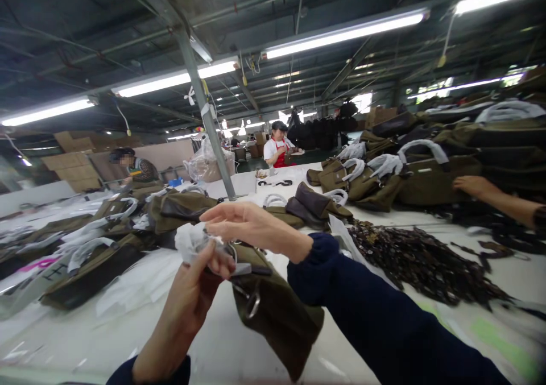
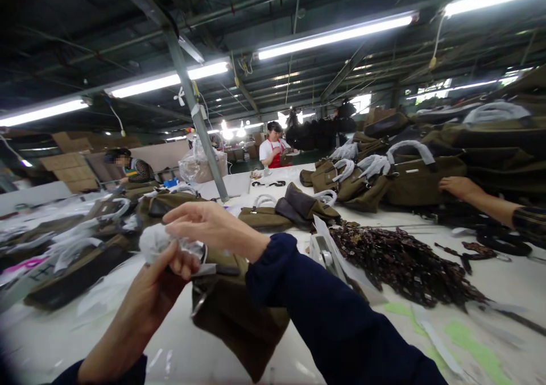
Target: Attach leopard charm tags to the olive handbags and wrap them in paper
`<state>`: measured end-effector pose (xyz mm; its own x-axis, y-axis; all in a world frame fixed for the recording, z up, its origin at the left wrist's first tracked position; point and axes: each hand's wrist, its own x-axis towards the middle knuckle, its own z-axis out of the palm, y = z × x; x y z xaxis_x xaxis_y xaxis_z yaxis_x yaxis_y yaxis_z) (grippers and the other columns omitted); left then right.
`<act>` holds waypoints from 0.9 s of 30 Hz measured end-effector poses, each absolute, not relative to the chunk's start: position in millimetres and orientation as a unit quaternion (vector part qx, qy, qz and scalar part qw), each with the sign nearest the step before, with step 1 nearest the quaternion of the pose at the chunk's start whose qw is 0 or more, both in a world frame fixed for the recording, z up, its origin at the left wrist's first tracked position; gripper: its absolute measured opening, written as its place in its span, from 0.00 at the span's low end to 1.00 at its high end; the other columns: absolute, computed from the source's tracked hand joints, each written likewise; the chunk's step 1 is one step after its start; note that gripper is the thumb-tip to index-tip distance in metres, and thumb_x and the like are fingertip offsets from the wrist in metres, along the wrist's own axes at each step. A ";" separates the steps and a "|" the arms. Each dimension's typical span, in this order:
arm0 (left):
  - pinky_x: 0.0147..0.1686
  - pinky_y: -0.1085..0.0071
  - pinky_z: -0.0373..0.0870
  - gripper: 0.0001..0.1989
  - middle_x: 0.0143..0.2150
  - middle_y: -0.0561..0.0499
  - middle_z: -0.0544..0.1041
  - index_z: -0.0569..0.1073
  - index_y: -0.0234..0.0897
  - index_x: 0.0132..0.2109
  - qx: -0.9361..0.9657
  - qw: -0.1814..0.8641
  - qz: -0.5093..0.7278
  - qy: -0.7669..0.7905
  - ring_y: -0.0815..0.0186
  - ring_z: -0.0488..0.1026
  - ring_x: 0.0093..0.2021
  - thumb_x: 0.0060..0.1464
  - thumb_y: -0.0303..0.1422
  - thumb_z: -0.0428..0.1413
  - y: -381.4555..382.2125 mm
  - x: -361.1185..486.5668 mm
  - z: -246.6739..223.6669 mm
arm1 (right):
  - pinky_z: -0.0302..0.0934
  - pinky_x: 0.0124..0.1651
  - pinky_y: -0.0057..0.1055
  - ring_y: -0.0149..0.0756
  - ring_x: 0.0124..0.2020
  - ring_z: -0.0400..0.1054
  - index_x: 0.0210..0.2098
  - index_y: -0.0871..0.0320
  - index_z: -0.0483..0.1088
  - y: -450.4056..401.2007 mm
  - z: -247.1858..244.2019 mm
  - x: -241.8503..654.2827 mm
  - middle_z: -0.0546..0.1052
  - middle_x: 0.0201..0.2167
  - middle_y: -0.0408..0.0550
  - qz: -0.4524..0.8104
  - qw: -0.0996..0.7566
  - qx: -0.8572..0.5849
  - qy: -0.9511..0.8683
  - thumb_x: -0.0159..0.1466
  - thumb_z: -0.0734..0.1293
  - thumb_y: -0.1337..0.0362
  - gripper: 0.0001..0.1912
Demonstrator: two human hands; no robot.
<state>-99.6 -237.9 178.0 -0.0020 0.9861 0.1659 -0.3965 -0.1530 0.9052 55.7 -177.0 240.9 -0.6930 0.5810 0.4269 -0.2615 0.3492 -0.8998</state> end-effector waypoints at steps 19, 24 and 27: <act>0.32 0.65 0.72 0.22 0.32 0.44 0.79 0.74 0.32 0.34 0.508 0.588 0.262 0.572 0.56 0.76 0.33 0.47 0.50 0.63 -146.9 -207.5 11.8 | 0.61 0.54 0.42 0.47 0.51 0.65 0.52 0.54 0.73 -208.5 18.1 135.4 0.73 0.50 0.53 0.209 0.179 -0.481 -0.832 0.64 0.69 0.56 0.18; 0.34 0.66 0.69 0.13 0.29 0.49 0.77 0.73 0.35 0.31 0.630 0.465 0.216 0.583 0.60 0.73 0.31 0.51 0.42 0.60 -87.1 -176.1 28.3 | 0.63 0.54 0.42 0.49 0.51 0.67 0.54 0.55 0.71 -246.0 30.1 113.5 0.70 0.52 0.55 0.277 0.157 -0.480 -0.817 0.62 0.70 0.57 0.22; 0.46 0.62 0.66 0.08 0.35 0.47 0.77 0.72 0.36 0.32 0.687 0.383 0.210 0.581 0.58 0.73 0.40 0.48 0.34 0.62 -61.7 -140.5 27.9 | 0.64 0.53 0.40 0.48 0.51 0.68 0.55 0.53 0.70 -261.4 30.4 101.7 0.69 0.54 0.54 0.337 0.166 -0.464 -0.803 0.62 0.69 0.58 0.21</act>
<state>-140.5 -61.7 27.9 0.2371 0.9587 -0.1570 0.6370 -0.0315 0.7702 101.7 -261.4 30.4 -0.5147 0.8561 -0.0464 0.6330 0.3430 -0.6941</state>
